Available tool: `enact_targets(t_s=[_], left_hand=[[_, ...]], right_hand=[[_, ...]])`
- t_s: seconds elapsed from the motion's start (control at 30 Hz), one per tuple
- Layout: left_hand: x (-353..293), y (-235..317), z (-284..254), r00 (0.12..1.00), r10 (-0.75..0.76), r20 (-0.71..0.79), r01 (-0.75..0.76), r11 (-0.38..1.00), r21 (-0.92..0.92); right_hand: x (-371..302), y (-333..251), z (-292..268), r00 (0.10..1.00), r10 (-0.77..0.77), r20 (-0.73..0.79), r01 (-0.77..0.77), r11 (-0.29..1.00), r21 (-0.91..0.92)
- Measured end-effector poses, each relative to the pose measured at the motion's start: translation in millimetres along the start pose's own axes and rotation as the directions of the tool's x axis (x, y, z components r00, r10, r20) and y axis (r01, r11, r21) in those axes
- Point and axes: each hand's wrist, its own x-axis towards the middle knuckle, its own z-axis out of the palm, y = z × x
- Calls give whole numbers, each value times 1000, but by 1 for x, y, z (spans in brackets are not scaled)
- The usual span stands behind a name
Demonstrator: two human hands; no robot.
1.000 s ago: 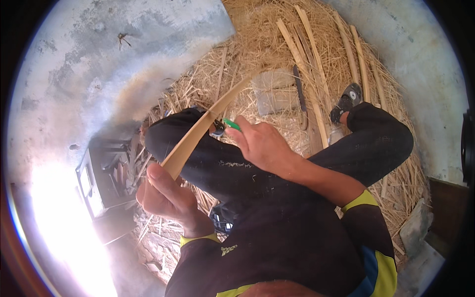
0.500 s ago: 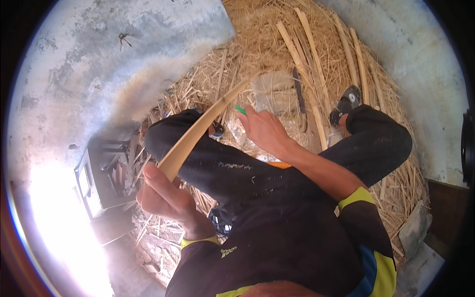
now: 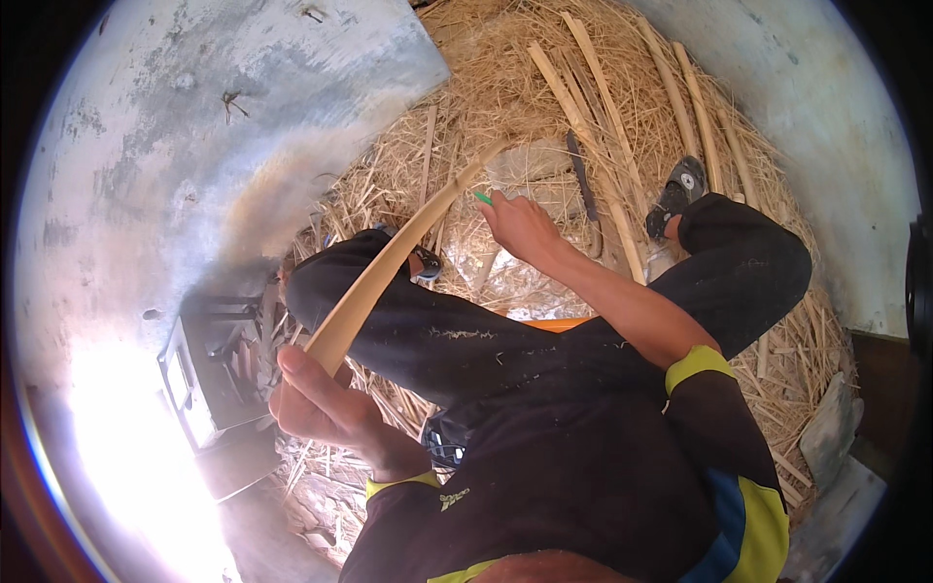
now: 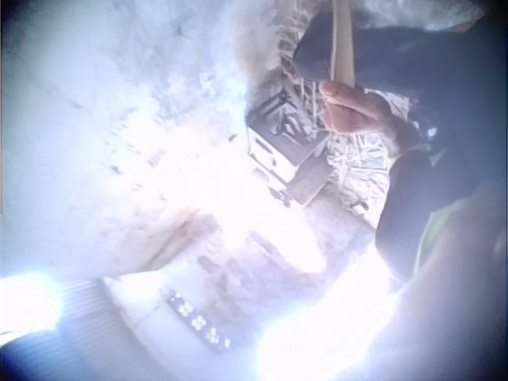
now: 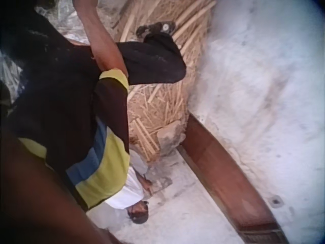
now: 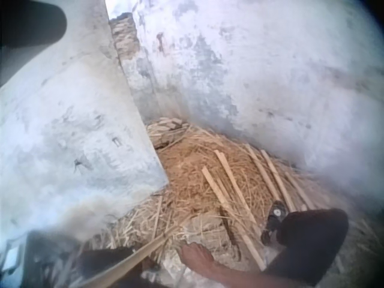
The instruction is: The person sits cross-legged on a straw-covered floor and uses a green-handled knife to shave thin strips from a long bamboo stick. They hold the stick with their left hand and scrape the surface with the knife in their right hand, producing wood shavings.
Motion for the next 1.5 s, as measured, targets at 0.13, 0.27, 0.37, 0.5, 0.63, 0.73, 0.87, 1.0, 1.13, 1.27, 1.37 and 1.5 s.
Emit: enact_targets(t_s=[0.13,0.27,0.37,0.5,0.63,0.73,0.87,1.0,1.13,1.27,1.37,1.5], left_hand=[[0,5,-2,1000,-12,-4,12,999,34],[-2,-3,-3,1000,-7,21,5,998,61],[3,-5,-9,1000,-13,27,8,987,160],[5,0,-5,1000,-17,19,13,978,208],[9,-8,-10,999,-3,52,-8,980,200],[10,-5,-6,998,28,59,-38,984,174],[9,-11,-10,989,49,139,-60,995,76],[17,-11,-3,993,67,94,-55,991,-120],[21,-6,-6,987,156,47,-133,939,-316],[21,-7,-10,959,255,121,-202,919,-339],[18,-5,-15,941,301,155,-260,936,-239],[13,2,-18,878,435,201,-390,892,-227]], right_hand=[[4,-12,-15,993,-117,11,117,993,24],[33,62,25,996,66,-61,-69,997,-46],[20,15,3,999,-24,36,22,999,36],[42,56,27,994,110,-17,-111,993,-39],[38,38,15,999,-1,36,-2,996,93],[64,103,52,980,183,80,-161,962,-221],[63,135,40,912,403,77,-383,903,-195],[40,59,-19,960,279,5,-278,956,93],[-32,-50,-89,996,-82,24,65,912,406],[-89,-103,-101,922,-357,-152,388,837,386],[-105,-117,-101,900,-384,-207,433,843,320],[-110,-113,-93,928,-318,-194,347,927,141]])
